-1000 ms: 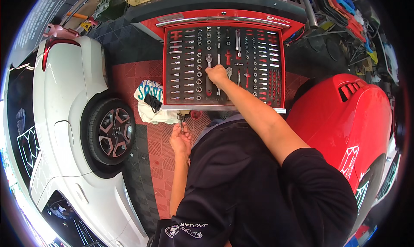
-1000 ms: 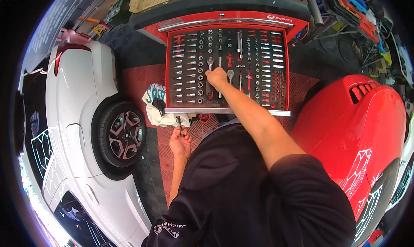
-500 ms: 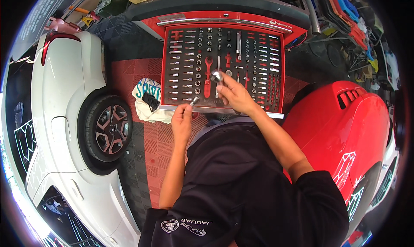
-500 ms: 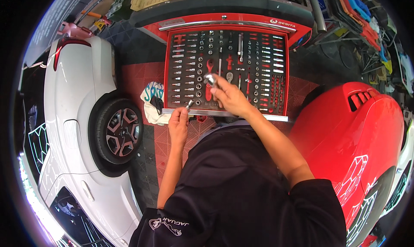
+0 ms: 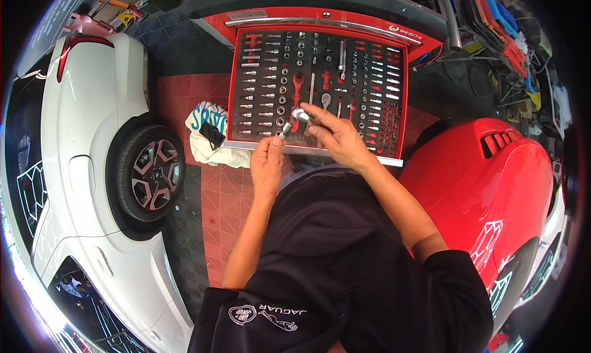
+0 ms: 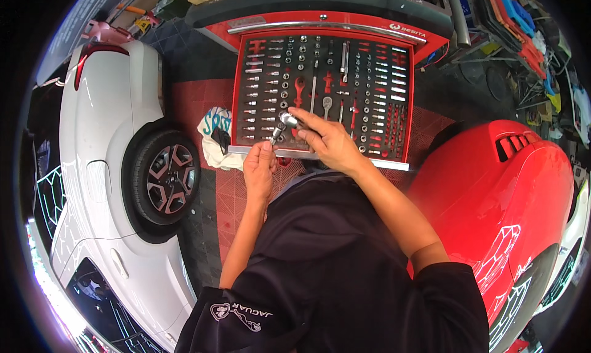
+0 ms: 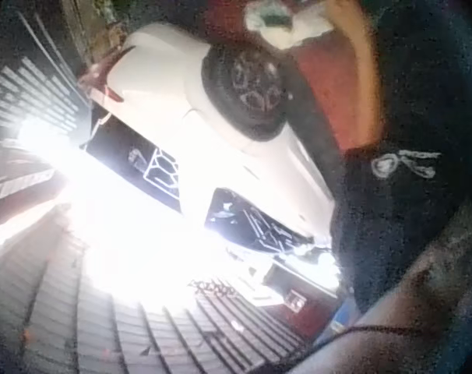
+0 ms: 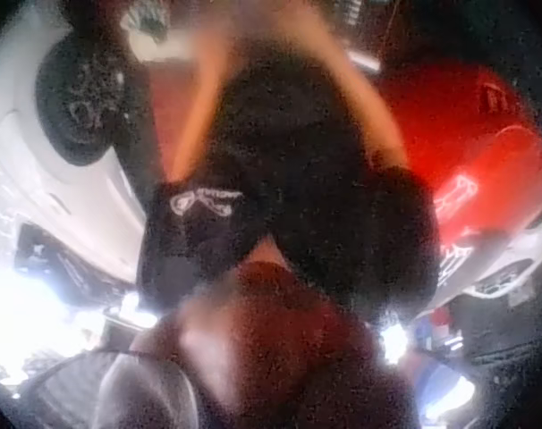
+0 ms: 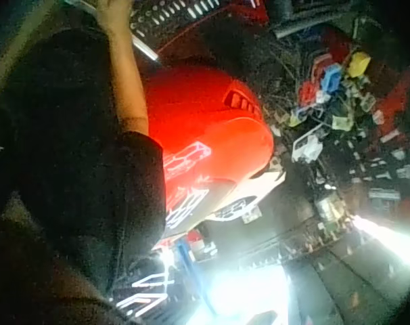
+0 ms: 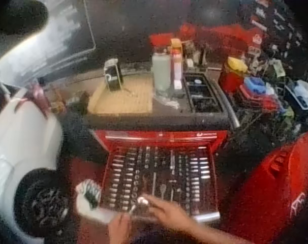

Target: Inspecting and repairing the brake system of a car, including selecting tools and working on the wheel assembly.

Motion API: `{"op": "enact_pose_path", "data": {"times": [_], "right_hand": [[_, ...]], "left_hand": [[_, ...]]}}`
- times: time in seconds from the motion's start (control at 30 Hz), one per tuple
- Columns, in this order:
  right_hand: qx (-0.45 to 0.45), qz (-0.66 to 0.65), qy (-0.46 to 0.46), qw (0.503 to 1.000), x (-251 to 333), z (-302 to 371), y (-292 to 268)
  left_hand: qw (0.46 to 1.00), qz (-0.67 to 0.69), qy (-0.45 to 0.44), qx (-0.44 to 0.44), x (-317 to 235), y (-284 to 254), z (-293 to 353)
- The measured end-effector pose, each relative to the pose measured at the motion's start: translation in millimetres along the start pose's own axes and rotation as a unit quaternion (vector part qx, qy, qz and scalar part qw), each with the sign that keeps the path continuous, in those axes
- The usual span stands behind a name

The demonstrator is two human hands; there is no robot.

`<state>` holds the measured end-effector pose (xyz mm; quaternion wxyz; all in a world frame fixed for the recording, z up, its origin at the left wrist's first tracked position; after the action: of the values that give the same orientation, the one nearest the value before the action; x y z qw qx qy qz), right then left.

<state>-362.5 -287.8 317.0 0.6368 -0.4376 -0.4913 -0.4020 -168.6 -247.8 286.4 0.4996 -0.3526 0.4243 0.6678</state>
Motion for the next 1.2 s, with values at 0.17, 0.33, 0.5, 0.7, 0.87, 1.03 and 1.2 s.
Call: {"op": "enact_pose_path", "data": {"times": [0.17, 0.33, 0.5, 0.7, 0.87, 1.03, 1.2], "right_hand": [[-0.004, -0.019, 0.01, 1.0, -1, 2, 1], [-0.008, -0.004, -0.017, 1.0, 1, 4, -2], [0.007, 0.022, -0.064, 0.998, 6, 8, -2], [-0.041, 0.095, -0.141, 0.985, 10, 8, 0], [-0.004, 0.017, -0.031, 0.999, 14, 12, -4], [0.019, 0.042, -0.025, 0.999, 29, 14, -20], [0.046, 0.072, -0.007, 0.996, 17, 17, -37]], "left_hand": [[1.0, -0.008, 0.004, 0.011, -5, 5, -3], [0.997, 0.041, -0.054, 0.028, -9, 5, 1], [0.968, 0.16, -0.181, 0.066, -7, 6, 8], [0.995, 0.043, -0.039, 0.086, -9, 0, -15], [0.948, -0.244, 0.193, 0.058, -29, 8, -22], [0.95, -0.15, -0.072, 0.263, -36, 4, -37], [0.938, -0.174, -0.107, 0.282, -35, 20, -34]]}}
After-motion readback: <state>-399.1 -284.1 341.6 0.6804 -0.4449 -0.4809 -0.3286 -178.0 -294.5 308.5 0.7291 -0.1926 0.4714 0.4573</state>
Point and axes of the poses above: each hand's wrist, its own z-axis away from the middle knuckle, its own y-axis out of the palm, x = y × z, the point moved 2 cm from there along -z, towards the middle knuckle, and after that the axes turned 1 degree about z, right-handed, at the moved point
